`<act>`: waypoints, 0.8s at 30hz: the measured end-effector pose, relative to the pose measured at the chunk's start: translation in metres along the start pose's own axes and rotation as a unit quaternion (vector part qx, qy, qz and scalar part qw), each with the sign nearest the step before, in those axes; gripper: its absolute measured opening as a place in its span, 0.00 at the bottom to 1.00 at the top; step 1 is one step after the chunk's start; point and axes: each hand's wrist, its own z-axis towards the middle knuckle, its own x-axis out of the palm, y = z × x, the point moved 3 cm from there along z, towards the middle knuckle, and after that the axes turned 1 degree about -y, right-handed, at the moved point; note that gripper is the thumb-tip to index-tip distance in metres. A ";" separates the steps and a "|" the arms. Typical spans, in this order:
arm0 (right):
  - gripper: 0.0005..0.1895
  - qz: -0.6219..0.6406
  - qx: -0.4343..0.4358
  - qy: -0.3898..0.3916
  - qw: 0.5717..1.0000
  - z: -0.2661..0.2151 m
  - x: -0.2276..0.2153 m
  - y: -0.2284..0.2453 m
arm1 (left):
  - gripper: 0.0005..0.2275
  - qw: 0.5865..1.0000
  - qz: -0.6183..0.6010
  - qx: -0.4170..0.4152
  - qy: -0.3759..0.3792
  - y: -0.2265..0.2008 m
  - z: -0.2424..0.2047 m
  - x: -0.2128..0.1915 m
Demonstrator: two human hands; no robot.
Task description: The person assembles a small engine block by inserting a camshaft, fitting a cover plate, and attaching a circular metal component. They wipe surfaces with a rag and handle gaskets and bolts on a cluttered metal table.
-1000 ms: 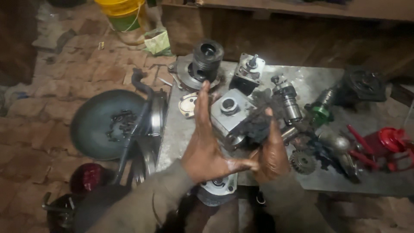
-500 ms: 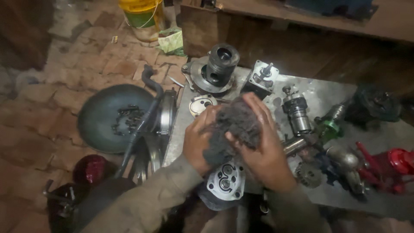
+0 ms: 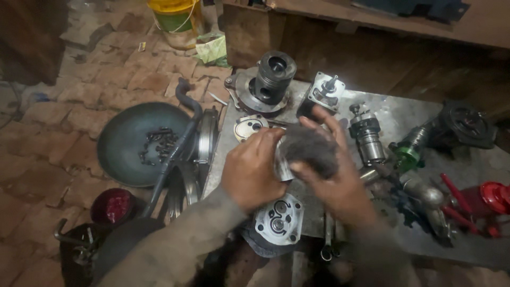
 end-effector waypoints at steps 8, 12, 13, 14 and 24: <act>0.09 0.009 0.114 -0.161 0.980 0.011 0.007 -0.045 | 0.30 0.992 0.073 0.098 0.040 -0.011 0.000 0.014; 0.16 0.163 0.284 -0.249 0.912 0.009 -0.019 -0.074 | 0.35 0.993 0.071 0.084 0.047 -0.009 0.001 0.010; 0.17 0.162 0.312 -0.266 0.898 0.008 -0.025 -0.077 | 0.36 0.992 0.079 0.085 0.045 -0.008 0.001 0.008; 0.20 0.208 0.303 -0.272 0.889 0.008 -0.031 -0.076 | 0.38 0.992 0.088 0.085 0.044 -0.007 0.001 0.006; 0.22 -0.006 -0.005 -0.056 0.998 -0.019 0.014 -0.057 | 0.25 0.989 0.118 0.090 0.025 -0.001 0.000 0.012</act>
